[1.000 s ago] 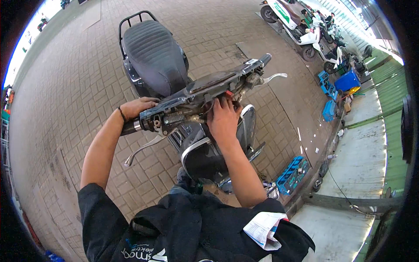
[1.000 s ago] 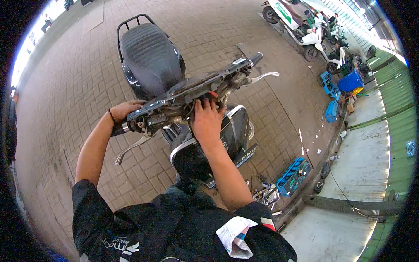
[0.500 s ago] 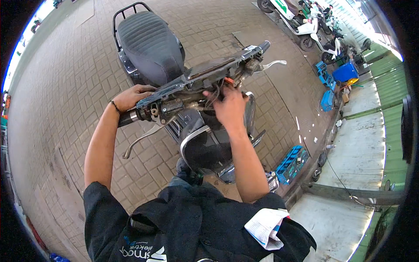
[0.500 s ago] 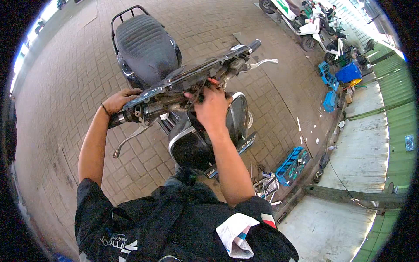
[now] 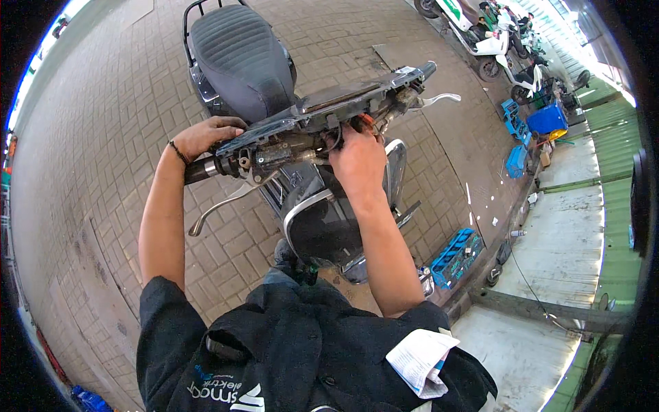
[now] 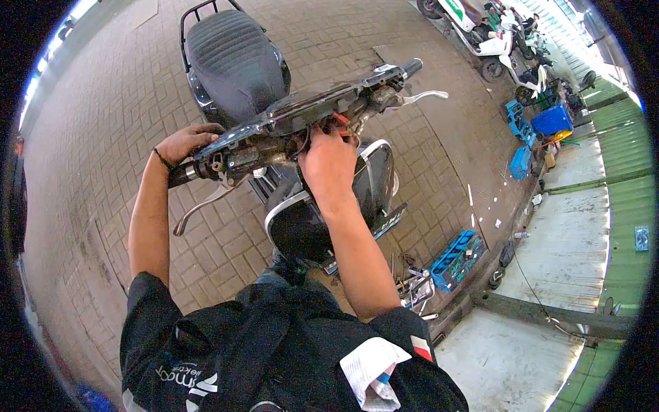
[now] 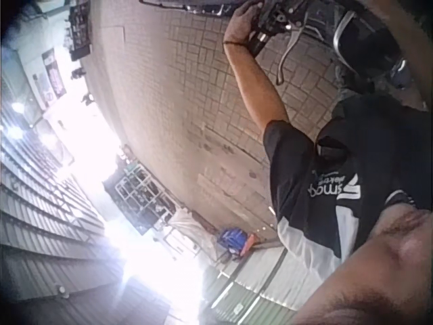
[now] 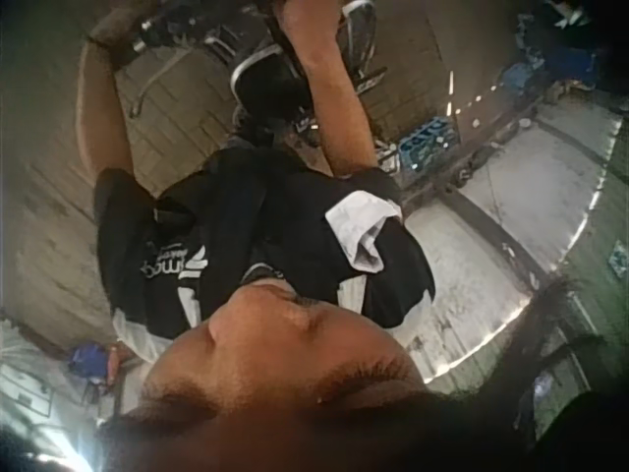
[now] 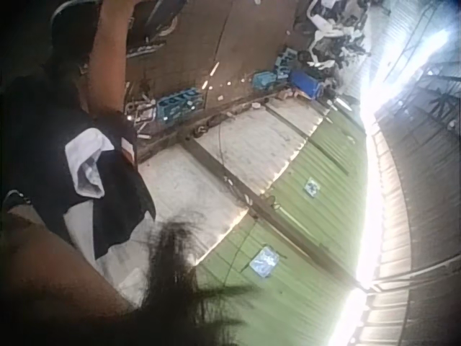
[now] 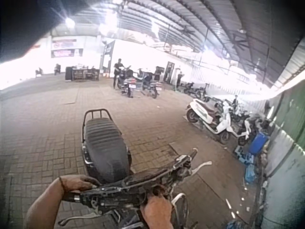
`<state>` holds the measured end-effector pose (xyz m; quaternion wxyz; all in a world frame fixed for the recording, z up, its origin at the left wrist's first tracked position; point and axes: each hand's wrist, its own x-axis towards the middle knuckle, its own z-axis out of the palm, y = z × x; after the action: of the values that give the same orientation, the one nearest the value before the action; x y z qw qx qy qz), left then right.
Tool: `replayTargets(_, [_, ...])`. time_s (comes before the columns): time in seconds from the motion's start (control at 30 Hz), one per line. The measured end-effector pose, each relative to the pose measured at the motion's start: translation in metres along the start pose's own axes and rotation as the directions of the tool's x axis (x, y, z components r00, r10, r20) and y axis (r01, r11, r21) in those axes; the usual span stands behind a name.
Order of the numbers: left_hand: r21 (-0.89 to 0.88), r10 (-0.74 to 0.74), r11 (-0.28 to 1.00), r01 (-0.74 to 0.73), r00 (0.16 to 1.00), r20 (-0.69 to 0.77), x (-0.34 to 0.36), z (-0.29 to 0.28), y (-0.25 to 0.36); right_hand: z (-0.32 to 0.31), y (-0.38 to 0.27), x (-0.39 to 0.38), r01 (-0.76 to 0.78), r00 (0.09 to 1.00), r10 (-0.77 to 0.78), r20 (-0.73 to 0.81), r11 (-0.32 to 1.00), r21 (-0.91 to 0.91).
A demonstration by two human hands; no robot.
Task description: The person removes the front cover of a motorcycle's handlebar assembly by hand after loosening screws with a screwdriver, then uses the screwdriver to loosen additional screws on the internal structure and disconnects a wiring harness connector.
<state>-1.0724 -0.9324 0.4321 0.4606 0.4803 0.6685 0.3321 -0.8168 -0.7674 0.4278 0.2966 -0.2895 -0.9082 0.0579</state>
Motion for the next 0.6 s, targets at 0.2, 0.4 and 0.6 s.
replayTargets(0.2, [0.040,-0.056,0.997,0.062,0.990,-0.131,-0.008,0.010,0.015,-0.003,-0.003,0.008,-0.212,0.971,0.189,0.149,0.964,0.161])
replayTargets(0.4, [0.022,-0.038,0.999,0.042,0.991,-0.132,-0.007,0.003,-0.002,0.008,0.006,-0.007,0.051,0.999,-0.045,-0.029,0.950,0.308])
replayTargets(0.6, [-0.022,-0.104,0.995,0.102,0.989,-0.103,-0.007,0.000,0.005,-0.003,0.019,-0.013,0.171,0.976,-0.197,0.090,0.957,0.233])
